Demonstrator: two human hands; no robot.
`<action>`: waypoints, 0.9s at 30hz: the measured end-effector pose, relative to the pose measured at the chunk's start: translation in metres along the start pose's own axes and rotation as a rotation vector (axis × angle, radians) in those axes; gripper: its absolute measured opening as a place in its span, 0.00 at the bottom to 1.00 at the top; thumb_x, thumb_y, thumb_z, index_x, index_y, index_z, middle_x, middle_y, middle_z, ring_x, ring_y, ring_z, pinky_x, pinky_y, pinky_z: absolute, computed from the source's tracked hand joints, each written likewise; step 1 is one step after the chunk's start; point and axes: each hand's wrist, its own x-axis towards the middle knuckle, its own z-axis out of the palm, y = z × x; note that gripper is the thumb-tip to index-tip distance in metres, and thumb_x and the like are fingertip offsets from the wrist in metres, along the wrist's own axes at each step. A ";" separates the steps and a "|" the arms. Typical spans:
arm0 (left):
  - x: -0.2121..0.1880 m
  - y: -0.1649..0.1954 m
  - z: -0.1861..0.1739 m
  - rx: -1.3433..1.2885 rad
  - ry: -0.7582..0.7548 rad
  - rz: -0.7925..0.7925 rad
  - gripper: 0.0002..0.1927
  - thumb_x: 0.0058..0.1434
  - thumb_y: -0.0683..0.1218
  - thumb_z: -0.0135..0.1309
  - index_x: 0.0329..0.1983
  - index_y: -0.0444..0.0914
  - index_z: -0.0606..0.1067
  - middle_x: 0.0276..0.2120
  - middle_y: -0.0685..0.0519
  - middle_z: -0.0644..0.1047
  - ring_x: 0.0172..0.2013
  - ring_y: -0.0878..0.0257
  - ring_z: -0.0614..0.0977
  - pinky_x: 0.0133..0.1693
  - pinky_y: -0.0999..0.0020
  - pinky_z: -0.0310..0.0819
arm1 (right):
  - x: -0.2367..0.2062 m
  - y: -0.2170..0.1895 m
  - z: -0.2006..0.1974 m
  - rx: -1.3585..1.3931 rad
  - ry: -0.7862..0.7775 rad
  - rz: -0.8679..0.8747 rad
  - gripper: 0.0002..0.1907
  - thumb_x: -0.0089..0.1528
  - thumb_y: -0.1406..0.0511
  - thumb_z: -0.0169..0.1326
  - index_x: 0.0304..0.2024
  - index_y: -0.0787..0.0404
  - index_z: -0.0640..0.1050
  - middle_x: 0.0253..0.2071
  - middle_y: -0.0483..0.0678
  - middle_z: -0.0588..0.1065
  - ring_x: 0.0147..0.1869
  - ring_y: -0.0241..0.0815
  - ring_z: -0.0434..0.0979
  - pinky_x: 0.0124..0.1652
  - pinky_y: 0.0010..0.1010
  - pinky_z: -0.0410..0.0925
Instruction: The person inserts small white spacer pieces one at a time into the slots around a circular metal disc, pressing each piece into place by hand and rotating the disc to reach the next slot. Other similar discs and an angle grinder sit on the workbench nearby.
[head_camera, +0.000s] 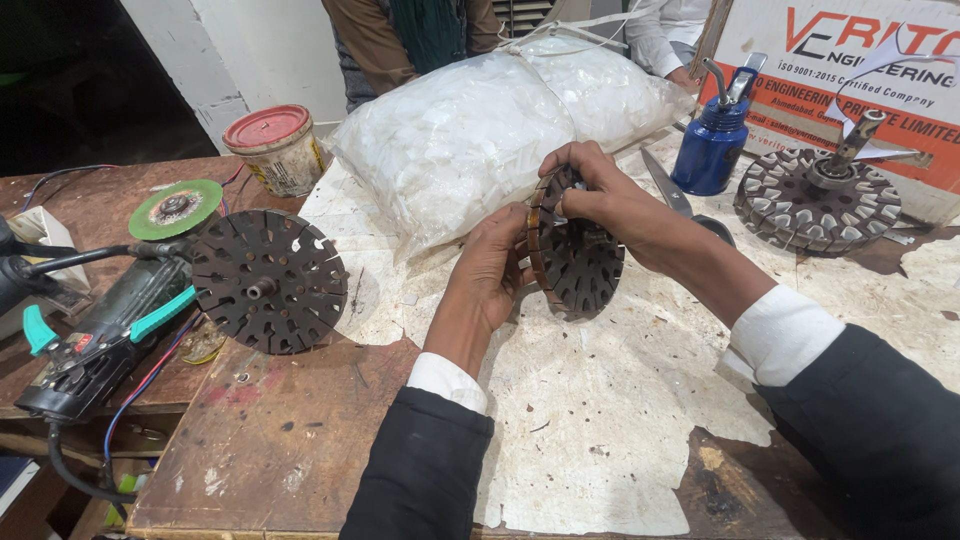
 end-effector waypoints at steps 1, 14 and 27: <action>0.001 0.000 0.000 0.002 0.004 0.000 0.11 0.67 0.53 0.52 0.43 0.43 0.78 0.33 0.60 0.76 0.35 0.69 0.75 0.35 0.68 0.75 | 0.000 0.000 0.000 -0.002 -0.002 0.008 0.28 0.53 0.62 0.51 0.57 0.55 0.69 0.54 0.47 0.61 0.59 0.41 0.66 0.58 0.33 0.64; 0.004 -0.009 0.002 0.032 0.041 -0.016 0.08 0.63 0.43 0.56 0.45 0.40 0.79 0.30 0.59 0.77 0.29 0.70 0.76 0.30 0.71 0.74 | 0.000 -0.003 -0.002 0.146 0.005 0.065 0.27 0.53 0.64 0.48 0.57 0.54 0.69 0.48 0.47 0.69 0.55 0.42 0.70 0.55 0.35 0.65; -0.002 -0.004 0.003 0.063 0.045 0.026 0.09 0.65 0.47 0.55 0.46 0.43 0.80 0.30 0.62 0.79 0.29 0.72 0.78 0.29 0.74 0.70 | -0.002 0.004 -0.009 0.124 -0.113 -0.037 0.37 0.49 0.72 0.51 0.63 0.57 0.65 0.52 0.46 0.73 0.58 0.39 0.72 0.58 0.32 0.65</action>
